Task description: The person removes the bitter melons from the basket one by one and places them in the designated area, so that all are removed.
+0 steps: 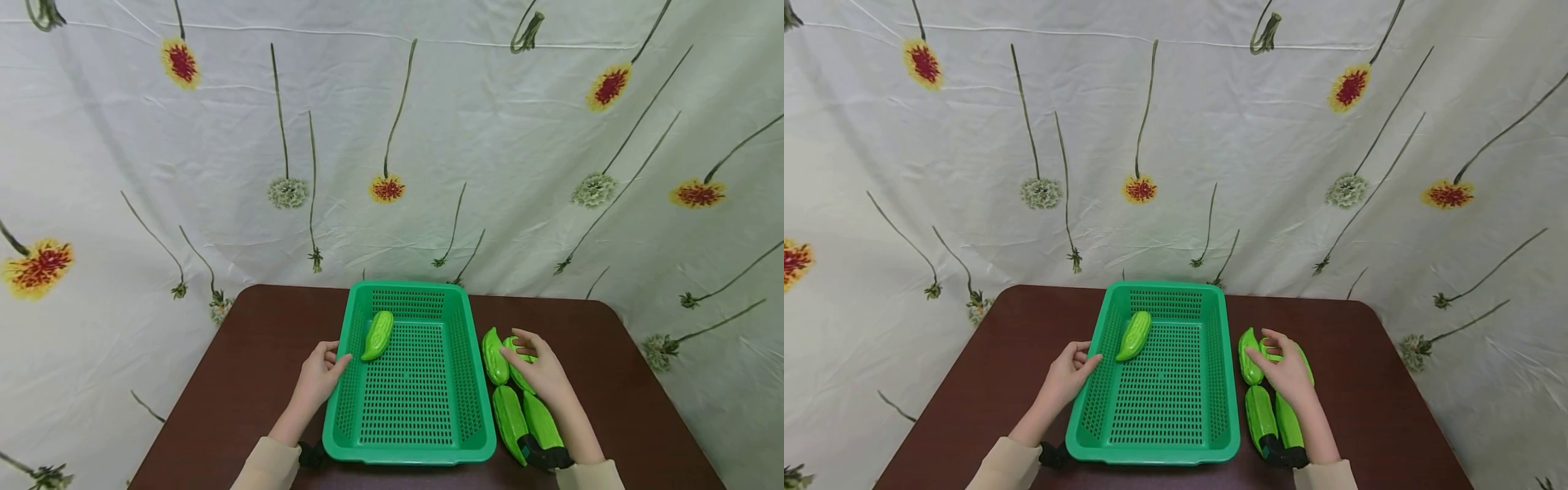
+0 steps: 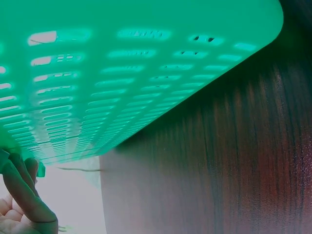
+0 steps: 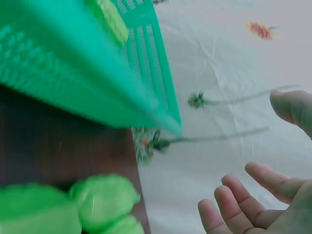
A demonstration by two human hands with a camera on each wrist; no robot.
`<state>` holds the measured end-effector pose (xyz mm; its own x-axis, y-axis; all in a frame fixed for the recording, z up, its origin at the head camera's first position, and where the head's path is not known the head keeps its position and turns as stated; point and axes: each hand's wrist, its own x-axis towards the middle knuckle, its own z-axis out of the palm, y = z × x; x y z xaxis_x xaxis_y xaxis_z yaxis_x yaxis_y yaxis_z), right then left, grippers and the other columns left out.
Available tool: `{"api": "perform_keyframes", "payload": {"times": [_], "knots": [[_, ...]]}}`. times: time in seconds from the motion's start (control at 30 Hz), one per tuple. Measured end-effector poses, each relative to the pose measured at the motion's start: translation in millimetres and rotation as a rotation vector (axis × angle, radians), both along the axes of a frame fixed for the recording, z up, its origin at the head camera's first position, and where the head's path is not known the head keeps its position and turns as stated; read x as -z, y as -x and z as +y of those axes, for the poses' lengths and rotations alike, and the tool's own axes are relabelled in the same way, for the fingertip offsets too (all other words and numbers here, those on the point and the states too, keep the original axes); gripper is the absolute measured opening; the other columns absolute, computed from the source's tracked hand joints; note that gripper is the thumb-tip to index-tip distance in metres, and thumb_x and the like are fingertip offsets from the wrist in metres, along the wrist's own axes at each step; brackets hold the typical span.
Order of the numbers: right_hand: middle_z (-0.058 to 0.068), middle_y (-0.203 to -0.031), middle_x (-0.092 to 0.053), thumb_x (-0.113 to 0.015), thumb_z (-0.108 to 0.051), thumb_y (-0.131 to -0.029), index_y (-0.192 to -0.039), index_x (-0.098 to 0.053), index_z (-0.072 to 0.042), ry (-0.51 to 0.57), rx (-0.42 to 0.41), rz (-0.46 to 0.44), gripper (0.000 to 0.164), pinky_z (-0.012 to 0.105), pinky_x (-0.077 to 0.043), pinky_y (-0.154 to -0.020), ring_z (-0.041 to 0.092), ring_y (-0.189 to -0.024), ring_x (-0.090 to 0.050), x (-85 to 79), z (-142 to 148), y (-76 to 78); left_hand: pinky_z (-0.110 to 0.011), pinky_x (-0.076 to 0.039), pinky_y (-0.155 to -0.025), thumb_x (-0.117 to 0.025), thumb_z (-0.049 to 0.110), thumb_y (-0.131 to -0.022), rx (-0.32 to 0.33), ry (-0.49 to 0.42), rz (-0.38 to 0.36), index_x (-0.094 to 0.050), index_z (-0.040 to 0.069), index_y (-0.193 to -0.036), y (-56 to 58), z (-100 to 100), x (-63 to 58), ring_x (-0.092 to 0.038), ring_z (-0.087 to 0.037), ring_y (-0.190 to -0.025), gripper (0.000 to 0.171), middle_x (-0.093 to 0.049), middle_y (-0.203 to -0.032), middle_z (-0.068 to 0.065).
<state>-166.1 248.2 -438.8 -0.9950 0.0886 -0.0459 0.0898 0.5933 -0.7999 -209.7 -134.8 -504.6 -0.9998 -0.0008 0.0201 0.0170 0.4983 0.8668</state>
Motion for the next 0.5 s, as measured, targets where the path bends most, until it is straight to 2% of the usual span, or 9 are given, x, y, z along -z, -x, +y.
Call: {"api": "perform_keyframes", "payload": {"times": [0.27, 0.5], "knots": [[0.020, -0.140, -0.048, -0.063, -0.034, -0.097, -0.146, -0.042, -0.007, 0.114, -0.020, 0.038, 0.060, 0.051, -0.045, -0.100, 0.036, -0.127, -0.048, -6.3, -34.9, 15.6, -0.027, -0.044, -0.064, -0.066, 0.018, -0.096, 0.001, 0.006, 0.002, -0.053, -0.005, -0.130, -0.2, 0.5, 0.2, -0.052, -0.014, -0.076, 0.044, -0.057, -0.093, -0.011], [0.019, -0.136, -0.051, -0.066, -0.033, -0.095, -0.144, -0.046, -0.008, 0.139, -0.035, 0.072, 0.059, 0.050, -0.047, -0.095, 0.034, -0.123, -0.051, -4.7, -66.6, 29.4, -0.027, -0.044, -0.064, -0.066, 0.018, -0.096, 0.000, 0.003, -0.001, -0.053, -0.005, -0.130, -0.2, 0.5, 0.4, -0.052, -0.014, -0.075, 0.043, -0.057, -0.093, -0.011]]}}
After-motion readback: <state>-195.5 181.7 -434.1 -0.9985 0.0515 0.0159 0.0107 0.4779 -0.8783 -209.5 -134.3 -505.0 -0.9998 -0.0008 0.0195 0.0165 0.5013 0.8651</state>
